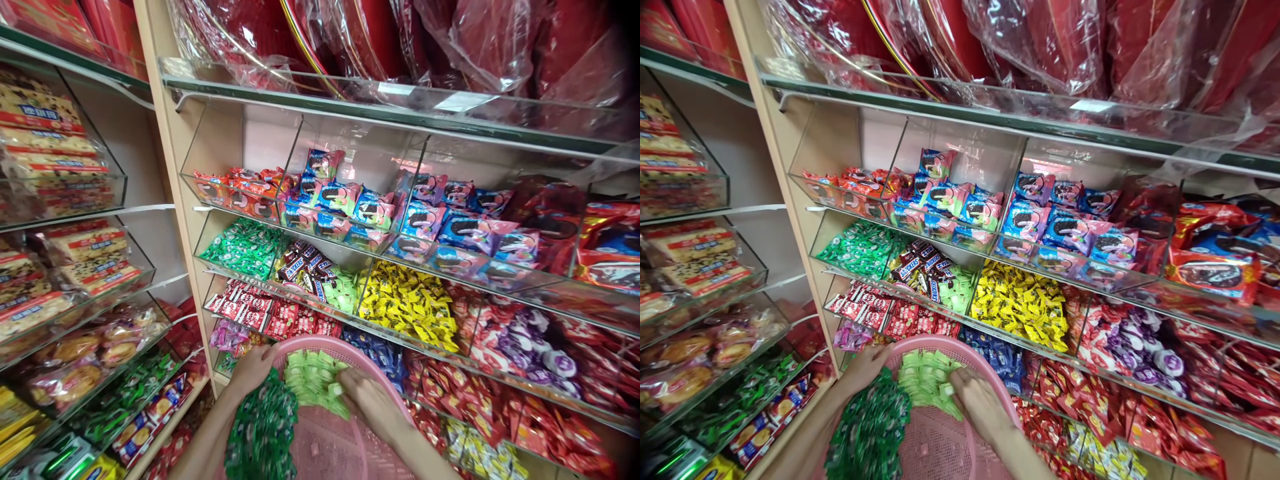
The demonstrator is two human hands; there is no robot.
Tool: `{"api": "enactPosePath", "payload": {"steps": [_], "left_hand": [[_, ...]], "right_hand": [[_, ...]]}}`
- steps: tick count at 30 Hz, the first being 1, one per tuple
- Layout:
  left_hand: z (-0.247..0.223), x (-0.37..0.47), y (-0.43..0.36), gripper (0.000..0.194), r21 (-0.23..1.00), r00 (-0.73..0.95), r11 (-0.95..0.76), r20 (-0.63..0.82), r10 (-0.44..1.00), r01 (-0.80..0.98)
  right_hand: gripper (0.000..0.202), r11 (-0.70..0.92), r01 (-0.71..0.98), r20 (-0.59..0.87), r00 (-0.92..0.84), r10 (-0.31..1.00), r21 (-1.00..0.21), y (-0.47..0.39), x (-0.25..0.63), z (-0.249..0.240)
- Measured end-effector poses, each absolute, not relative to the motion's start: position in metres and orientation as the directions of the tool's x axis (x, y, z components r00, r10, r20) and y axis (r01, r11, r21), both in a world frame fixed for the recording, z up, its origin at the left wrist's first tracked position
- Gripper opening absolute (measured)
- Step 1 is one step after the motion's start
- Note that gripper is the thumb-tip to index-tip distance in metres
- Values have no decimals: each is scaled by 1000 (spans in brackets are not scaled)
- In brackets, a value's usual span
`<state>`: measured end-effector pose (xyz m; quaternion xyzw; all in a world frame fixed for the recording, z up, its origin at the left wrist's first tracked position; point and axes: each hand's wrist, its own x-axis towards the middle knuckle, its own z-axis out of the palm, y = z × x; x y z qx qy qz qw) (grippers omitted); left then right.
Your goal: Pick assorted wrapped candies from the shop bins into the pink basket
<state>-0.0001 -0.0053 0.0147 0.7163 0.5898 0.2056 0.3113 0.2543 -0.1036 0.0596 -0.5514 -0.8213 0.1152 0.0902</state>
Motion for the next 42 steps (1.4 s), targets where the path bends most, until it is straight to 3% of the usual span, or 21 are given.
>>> {"api": "enactPosePath", "payload": {"steps": [10, 15, 19, 24, 31, 36, 42], "left_hand": [[12, -2, -8, 48, 675, 191, -97, -66, 979, 731], [14, -2, -8, 47, 677, 192, -80, -93, 977, 732], [17, -1, -9, 46, 675, 194, -80, -95, 976, 733], [17, 1, -9, 47, 660, 205, -101, -82, 975, 744], [15, 2, -9, 47, 668, 219, -111, -80, 972, 736], [18, 2, -10, 47, 674, 216, -104, -84, 973, 731], [17, 1, -10, 48, 674, 210, -113, -64, 976, 730]], "right_hand": [[12, 344, 879, 20, -359, 933, -331, -100, 256, 54], [20, 215, 862, 86, -198, 977, -459, -106, 265, 59], [26, 121, 837, 24, -129, 991, -533, -114, 271, 45], [25, 62, 847, -10, -79, 997, -528, -120, 269, 30], [18, 121, 825, 52, -111, 992, -552, -119, 251, 47], [17, 285, 852, 136, -250, 958, -439, -106, 238, 60], [11, 374, 883, 63, -372, 926, -283, -85, 208, 70]]}}
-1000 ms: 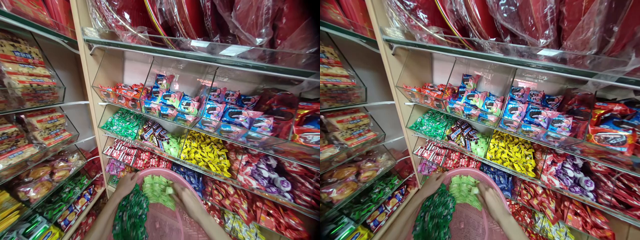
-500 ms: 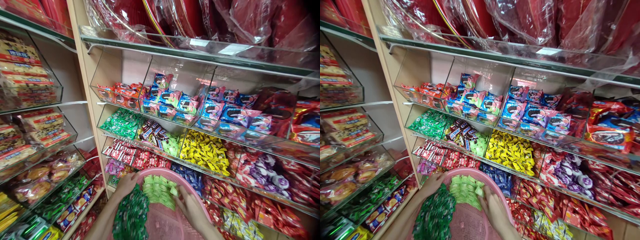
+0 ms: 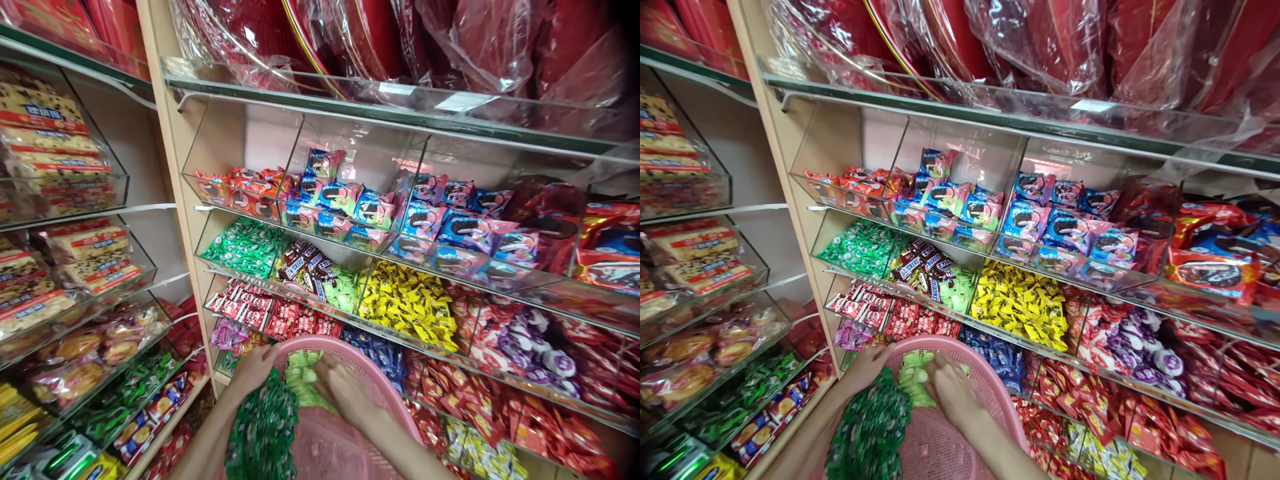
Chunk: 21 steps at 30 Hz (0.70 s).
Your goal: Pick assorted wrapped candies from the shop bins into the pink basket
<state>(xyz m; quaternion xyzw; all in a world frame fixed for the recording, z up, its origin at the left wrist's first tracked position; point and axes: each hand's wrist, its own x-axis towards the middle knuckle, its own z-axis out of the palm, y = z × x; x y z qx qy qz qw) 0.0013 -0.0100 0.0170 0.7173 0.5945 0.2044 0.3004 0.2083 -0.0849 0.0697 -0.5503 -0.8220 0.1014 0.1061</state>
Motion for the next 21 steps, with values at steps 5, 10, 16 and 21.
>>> {"api": "enactPosePath", "payload": {"steps": [5, 10, 16, 21], "left_hand": [[13, -1, -9, 50, 684, 213, -126, -44, 976, 718], [12, -3, -8, 50, 685, 208, -120, -47, 977, 718], [13, -1, -7, 49, 677, 207, -125, -41, 978, 725], [13, 2, -7, 49, 658, 203, -127, -40, 978, 742]], "right_hand": [[14, 473, 869, 60, -470, 881, -142, -68, 184, 69], [15, 525, 849, 53, -522, 851, -60, -57, 178, 59], [13, 519, 855, 99, -515, 851, -15, -53, 175, 51], [10, 502, 865, 139, -498, 856, 4, -57, 176, 60]]}}
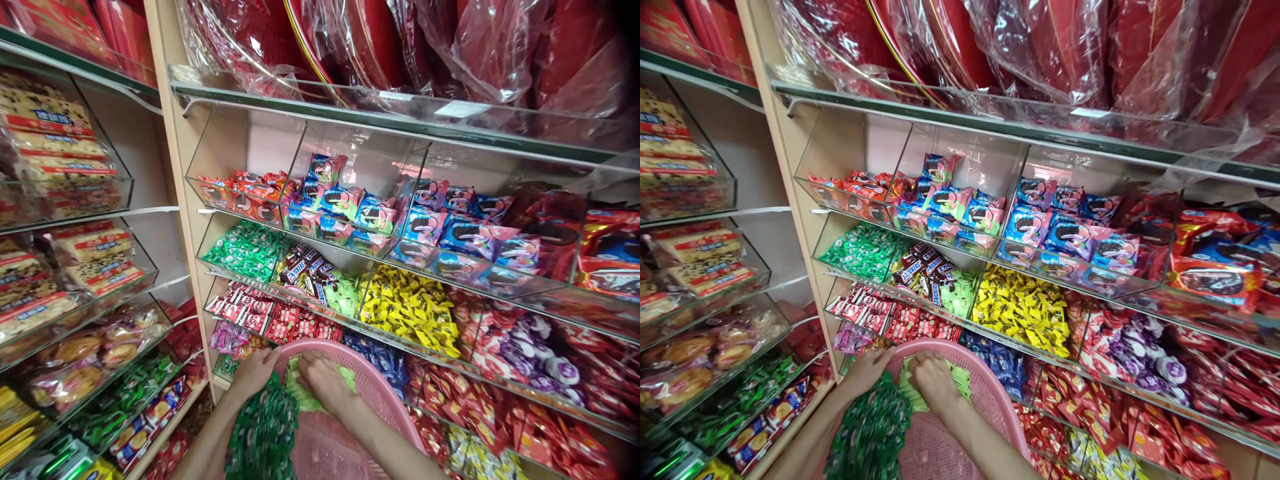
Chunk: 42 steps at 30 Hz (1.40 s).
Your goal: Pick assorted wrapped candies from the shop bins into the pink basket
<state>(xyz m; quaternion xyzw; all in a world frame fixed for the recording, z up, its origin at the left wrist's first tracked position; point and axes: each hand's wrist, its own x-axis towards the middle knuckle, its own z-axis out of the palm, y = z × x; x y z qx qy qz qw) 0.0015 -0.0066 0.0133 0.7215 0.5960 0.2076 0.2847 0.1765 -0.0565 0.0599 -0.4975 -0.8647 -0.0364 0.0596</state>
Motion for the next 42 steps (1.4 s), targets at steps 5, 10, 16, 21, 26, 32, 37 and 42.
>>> {"api": "enactPosePath", "payload": {"steps": [5, 10, 16, 21, 26, 32, 37, 42], "left_hand": [[12, 1, -7, 50, 666, 203, -106, -70, 977, 738], [12, 3, -8, 51, 653, 200, -101, -80, 976, 751], [13, 3, -10, 51, 670, 210, -103, -81, 974, 735], [14, 0, -10, 50, 664, 200, -105, -69, 977, 741], [17, 1, -11, 51, 661, 196, -92, -85, 977, 745], [14, 3, -10, 52, 666, 202, -97, -82, 976, 740], [7, 0, -5, 52, 658, 217, -120, -67, 974, 743], [11, 2, -4, 52, 652, 224, -135, -54, 973, 746]], "right_hand": [[19, 538, 843, 279, -513, 811, -13, -60, 180, 120], [20, 263, 956, 419, -294, 859, 133, -36, 197, 189], [14, 34, 950, 186, -95, 978, 311, -5, 205, 202], [20, 44, 947, 181, -106, 978, 317, -5, 202, 199], [18, 61, 948, 257, -146, 955, 312, -8, 209, 194], [14, 80, 955, 381, -189, 905, 285, -20, 213, 197], [15, 339, 931, 469, -360, 807, 133, -64, 215, 192], [14, 535, 838, 322, -537, 780, 104, -88, 218, 127]]}}
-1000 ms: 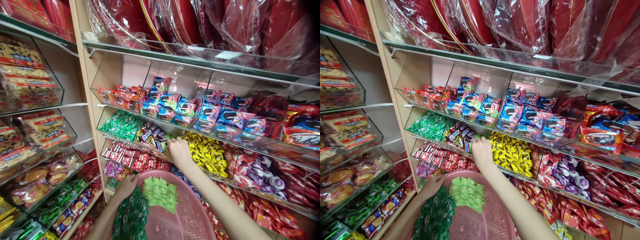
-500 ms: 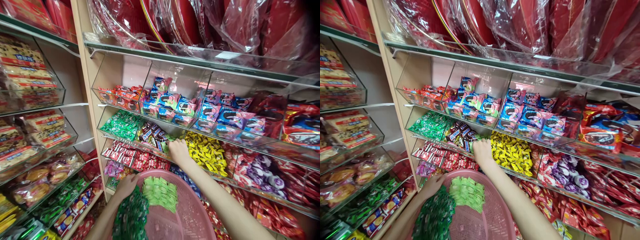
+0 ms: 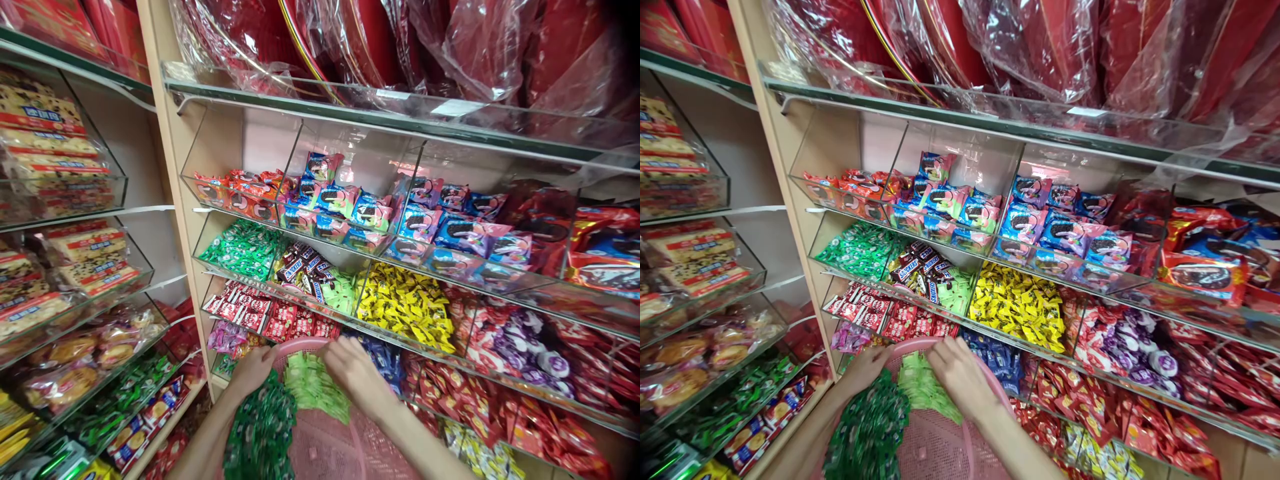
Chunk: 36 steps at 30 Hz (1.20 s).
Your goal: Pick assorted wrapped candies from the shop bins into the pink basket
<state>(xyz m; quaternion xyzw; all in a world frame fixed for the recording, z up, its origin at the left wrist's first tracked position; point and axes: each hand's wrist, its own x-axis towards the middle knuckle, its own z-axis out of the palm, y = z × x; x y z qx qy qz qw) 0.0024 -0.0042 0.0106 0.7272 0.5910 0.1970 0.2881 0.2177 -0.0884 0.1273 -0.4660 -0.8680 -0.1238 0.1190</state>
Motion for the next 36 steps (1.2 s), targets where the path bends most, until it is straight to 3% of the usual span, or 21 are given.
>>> {"api": "enactPosePath", "payload": {"steps": [6, 17, 21, 29, 36], "left_hand": [[18, 5, -8, 52, 645, 211, -108, -85, 974, 757], [11, 1, -4, 52, 665, 214, -126, -52, 975, 736], [7, 3, -1, 54, 651, 206, -125, -50, 977, 749], [10, 8, -2, 54, 659, 220, -133, -51, 974, 740], [11, 6, -3, 52, 654, 205, -125, -47, 978, 746]], "right_hand": [[12, 566, 806, 206, -592, 779, 174, -74, 222, 60], [12, 564, 805, 213, -592, 777, 184, -66, 214, 43], [19, 571, 803, 274, -595, 755, 172, -69, 211, 69], [26, 488, 842, 436, -537, 722, 229, -45, 216, 173], [17, 432, 819, 202, -528, 825, 378, -6, 225, 202]]}}
